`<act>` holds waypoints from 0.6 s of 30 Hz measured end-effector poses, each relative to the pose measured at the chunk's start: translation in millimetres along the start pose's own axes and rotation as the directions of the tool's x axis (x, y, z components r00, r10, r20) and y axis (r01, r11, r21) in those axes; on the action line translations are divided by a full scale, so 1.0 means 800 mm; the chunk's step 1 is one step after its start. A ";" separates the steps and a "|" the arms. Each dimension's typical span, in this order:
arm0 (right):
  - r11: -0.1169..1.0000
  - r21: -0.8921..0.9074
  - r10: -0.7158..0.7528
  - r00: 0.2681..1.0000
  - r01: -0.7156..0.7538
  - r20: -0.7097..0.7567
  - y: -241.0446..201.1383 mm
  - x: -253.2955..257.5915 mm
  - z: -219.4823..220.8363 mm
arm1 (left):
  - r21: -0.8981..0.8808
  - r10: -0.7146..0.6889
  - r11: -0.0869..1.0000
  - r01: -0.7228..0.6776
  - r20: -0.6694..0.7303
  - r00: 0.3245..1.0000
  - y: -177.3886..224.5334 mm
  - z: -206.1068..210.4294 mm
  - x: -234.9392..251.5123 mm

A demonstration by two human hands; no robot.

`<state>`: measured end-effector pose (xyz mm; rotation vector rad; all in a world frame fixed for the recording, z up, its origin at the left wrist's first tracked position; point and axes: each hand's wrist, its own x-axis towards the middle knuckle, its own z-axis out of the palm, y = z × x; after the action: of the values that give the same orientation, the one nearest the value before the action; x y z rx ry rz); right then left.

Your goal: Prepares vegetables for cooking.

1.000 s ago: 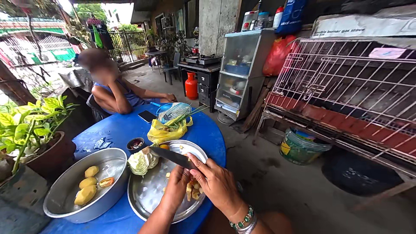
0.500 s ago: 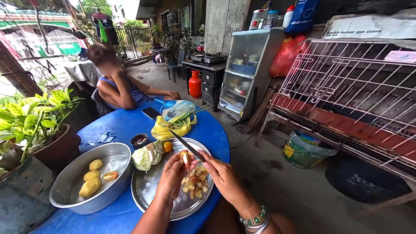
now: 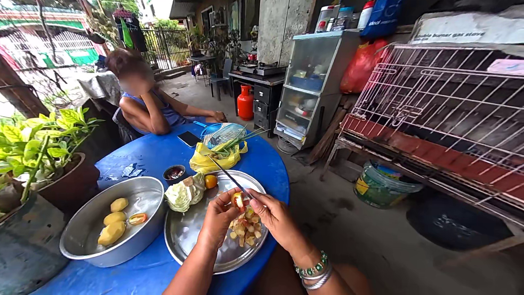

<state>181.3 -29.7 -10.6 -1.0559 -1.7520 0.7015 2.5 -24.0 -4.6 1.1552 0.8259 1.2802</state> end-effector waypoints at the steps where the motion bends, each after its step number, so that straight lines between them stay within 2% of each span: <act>1: 0.999 0.037 0.025 1.000 -0.026 0.005 -0.001 0.002 0.001 | 0.039 0.018 0.999 -0.018 0.019 1.000 -0.003 0.001 0.000; 5: 0.996 0.069 0.061 0.998 -0.061 0.004 -0.001 0.011 0.005 | 0.166 0.059 0.984 -0.068 0.058 0.997 -0.010 0.001 -0.001; 12: 0.996 -0.007 0.084 0.996 -0.084 -0.019 0.000 0.016 0.012 | 0.317 0.077 0.944 -0.093 0.065 0.995 -0.011 -0.001 -0.001; 18: 0.994 -0.095 0.051 0.999 -0.052 -0.018 -0.002 0.015 0.013 | 0.466 0.171 0.866 -0.180 0.063 0.983 -0.014 -0.006 0.001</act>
<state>169.2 -20.2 -8.4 -1.1719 -1.7644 0.6451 1.4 -21.7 -16.4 1.6606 1.0739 1.2461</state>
